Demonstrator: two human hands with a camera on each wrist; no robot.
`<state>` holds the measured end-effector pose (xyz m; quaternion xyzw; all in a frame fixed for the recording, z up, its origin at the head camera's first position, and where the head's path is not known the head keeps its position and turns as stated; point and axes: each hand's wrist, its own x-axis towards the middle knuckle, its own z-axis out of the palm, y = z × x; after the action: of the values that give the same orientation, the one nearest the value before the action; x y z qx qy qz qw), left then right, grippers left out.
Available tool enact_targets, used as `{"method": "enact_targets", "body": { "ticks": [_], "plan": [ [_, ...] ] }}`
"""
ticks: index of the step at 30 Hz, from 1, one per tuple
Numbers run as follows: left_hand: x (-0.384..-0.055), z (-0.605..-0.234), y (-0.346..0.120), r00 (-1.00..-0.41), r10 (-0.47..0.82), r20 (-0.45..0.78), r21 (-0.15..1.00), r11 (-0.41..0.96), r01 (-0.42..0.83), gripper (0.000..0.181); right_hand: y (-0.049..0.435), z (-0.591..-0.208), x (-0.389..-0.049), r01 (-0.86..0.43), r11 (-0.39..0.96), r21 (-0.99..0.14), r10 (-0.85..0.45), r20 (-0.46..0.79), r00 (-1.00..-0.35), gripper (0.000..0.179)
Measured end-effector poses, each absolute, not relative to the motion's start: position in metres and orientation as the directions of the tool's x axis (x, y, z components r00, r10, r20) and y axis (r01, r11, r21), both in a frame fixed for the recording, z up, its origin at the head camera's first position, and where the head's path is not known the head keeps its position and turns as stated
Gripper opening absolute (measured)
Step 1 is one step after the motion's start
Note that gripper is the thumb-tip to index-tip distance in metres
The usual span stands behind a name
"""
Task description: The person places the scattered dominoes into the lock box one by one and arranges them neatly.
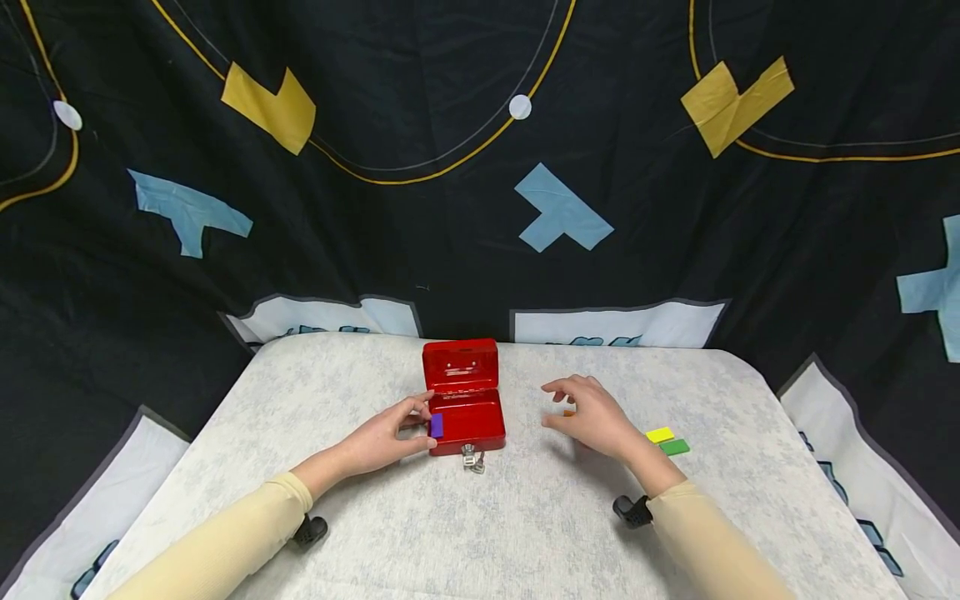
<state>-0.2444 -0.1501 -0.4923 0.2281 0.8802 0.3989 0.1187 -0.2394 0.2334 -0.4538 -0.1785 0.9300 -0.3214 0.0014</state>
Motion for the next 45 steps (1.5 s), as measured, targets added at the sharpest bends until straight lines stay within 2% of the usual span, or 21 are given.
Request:
{"method": "enact_targets", "body": {
  "ticks": [16, 27, 33, 45],
  "plan": [
    [-0.242, -0.494, -0.151, -0.867, 0.498, -0.018, 0.76, 0.57, 0.312, 0.043, 0.283, -0.476, -0.219, -0.278, 0.824, -0.494, -0.259, 0.107, -0.96, 0.052],
    [-0.242, -0.494, -0.151, -0.87, 0.493, -0.023, 0.761, 0.573, 0.304, 0.043, 0.296, -0.491, -0.216, -0.234, 0.884, -0.404, -0.207, 0.109, -0.972, 0.053],
    [-0.242, -0.494, -0.15, -0.873, 0.488, -0.013, 0.76, 0.572, 0.308, 0.042, 0.295, -0.494, -0.214, -0.18, 0.9, -0.397, -0.161, 0.082, -0.984, 0.053],
    [-0.244, -0.493, -0.149, -0.87, 0.493, -0.012, 0.768, 0.561, 0.308, 0.044, 0.296, -0.496, -0.214, -0.189, 0.9, -0.392, -0.162, 0.102, -0.982, 0.05]
  ]
}}
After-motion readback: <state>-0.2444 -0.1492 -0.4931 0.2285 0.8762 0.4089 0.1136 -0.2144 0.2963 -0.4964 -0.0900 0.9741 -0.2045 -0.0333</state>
